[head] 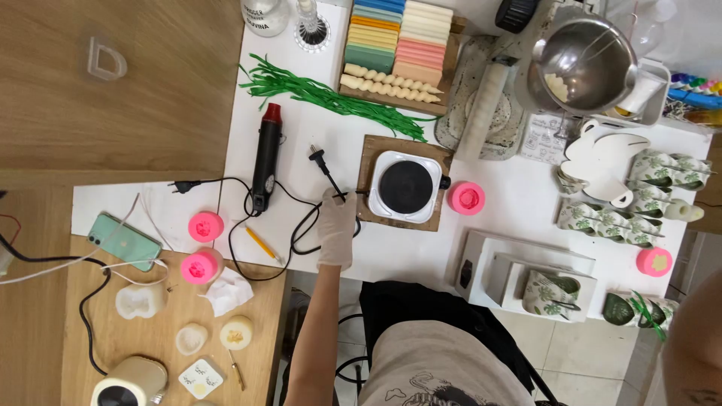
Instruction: The person ties green wax strips around paper-wrapped candle packages one at a time, folding and pressing the strips to secure them, and sets finished candles aside on the table. They briefly adjust a hot plate and move a metal pot on the worktable.
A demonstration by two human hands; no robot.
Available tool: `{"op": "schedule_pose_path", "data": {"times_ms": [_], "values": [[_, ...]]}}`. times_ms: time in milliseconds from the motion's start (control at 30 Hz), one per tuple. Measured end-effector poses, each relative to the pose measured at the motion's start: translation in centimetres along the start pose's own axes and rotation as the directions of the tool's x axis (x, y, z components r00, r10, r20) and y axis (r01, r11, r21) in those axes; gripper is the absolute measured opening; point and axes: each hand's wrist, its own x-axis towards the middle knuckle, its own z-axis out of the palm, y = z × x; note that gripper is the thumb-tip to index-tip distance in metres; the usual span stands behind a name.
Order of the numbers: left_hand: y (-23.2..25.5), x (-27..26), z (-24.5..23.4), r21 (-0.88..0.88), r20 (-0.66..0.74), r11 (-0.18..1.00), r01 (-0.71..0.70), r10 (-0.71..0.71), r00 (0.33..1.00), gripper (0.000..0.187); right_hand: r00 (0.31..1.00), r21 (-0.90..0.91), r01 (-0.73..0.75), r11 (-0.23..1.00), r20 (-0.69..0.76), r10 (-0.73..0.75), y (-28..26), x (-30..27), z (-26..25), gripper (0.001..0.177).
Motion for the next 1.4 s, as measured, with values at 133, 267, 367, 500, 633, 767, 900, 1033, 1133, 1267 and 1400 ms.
{"op": "schedule_pose_path", "data": {"times_ms": [133, 267, 367, 500, 633, 767, 900, 1033, 1133, 1267, 1400], "values": [[1.2, -0.8, 1.1, -0.010, -0.072, 0.986, 0.164, -0.164, 0.984, 0.046, 0.998, -0.062, 0.024, 0.998, -0.055, -0.027, -8.7, -8.3, 3.6, 0.017], [0.1, -1.8, 0.8, -0.020, -0.147, 0.996, 0.088, -0.090, 0.985, 0.029, 0.980, -0.017, -0.130, 0.991, 0.149, 0.131, -4.3, -13.4, 8.4, 0.030], [-0.3, -5.0, 0.1, -0.286, -0.131, 0.958, -0.010, -0.029, 0.991, 0.031, 0.889, -0.056, -0.239, 0.969, 0.389, 0.242, -1.1, -15.8, 15.0, 0.080], [7.5, -16.5, -1.1, -0.475, 0.013, 0.871, -0.128, 0.152, 0.988, 0.024, 0.835, 0.135, -0.298, 0.945, 0.516, 0.190, 0.2, -19.1, 18.6, 0.103], [10.5, -22.1, 2.5, -0.338, 0.038, 0.869, -0.362, 0.397, 0.917, 0.023, 0.817, 0.456, -0.441, 0.773, 0.560, 0.136, 7.4, -21.2, 20.5, 0.071], [12.0, -23.8, 5.6, -0.330, 0.114, 0.795, -0.509, 0.569, 0.815, 0.020, 0.903, 0.445, -0.346, 0.826, 0.397, 0.165, 12.4, -21.0, 20.0, 0.036], [13.4, -24.7, 7.8, -0.480, 0.139, 0.754, -0.447, 0.569, 0.810, 0.017, 0.907, 0.417, -0.347, 0.840, 0.377, 0.187, 17.9, -19.7, 20.9, 0.026], [14.9, -23.6, 10.0, -0.814, 0.055, 0.497, -0.299, 0.579, 0.813, 0.014, 0.868, 0.638, -0.484, 0.599, 0.438, 0.235, 14.2, -19.9, 22.8, 0.027], [15.0, -21.8, 10.7, -0.849, 0.008, 0.439, -0.293, 0.565, 0.825, 0.014, 0.840, 0.740, -0.539, 0.403, 0.508, 0.191, 10.7, -19.2, 24.7, 0.030], [14.4, -20.0, 10.0, -0.783, -0.053, 0.491, -0.381, 0.558, 0.828, 0.010, 0.832, 0.809, -0.555, 0.194, 0.541, 0.127, 13.4, -18.0, 28.4, 0.028], [14.1, -14.7, 6.3, -0.839, 0.007, 0.460, -0.291, 0.544, 0.839, 0.009, 0.788, 0.738, -0.600, 0.308, 0.479, 0.386, 22.1, -17.0, 33.1, 0.021]]}}
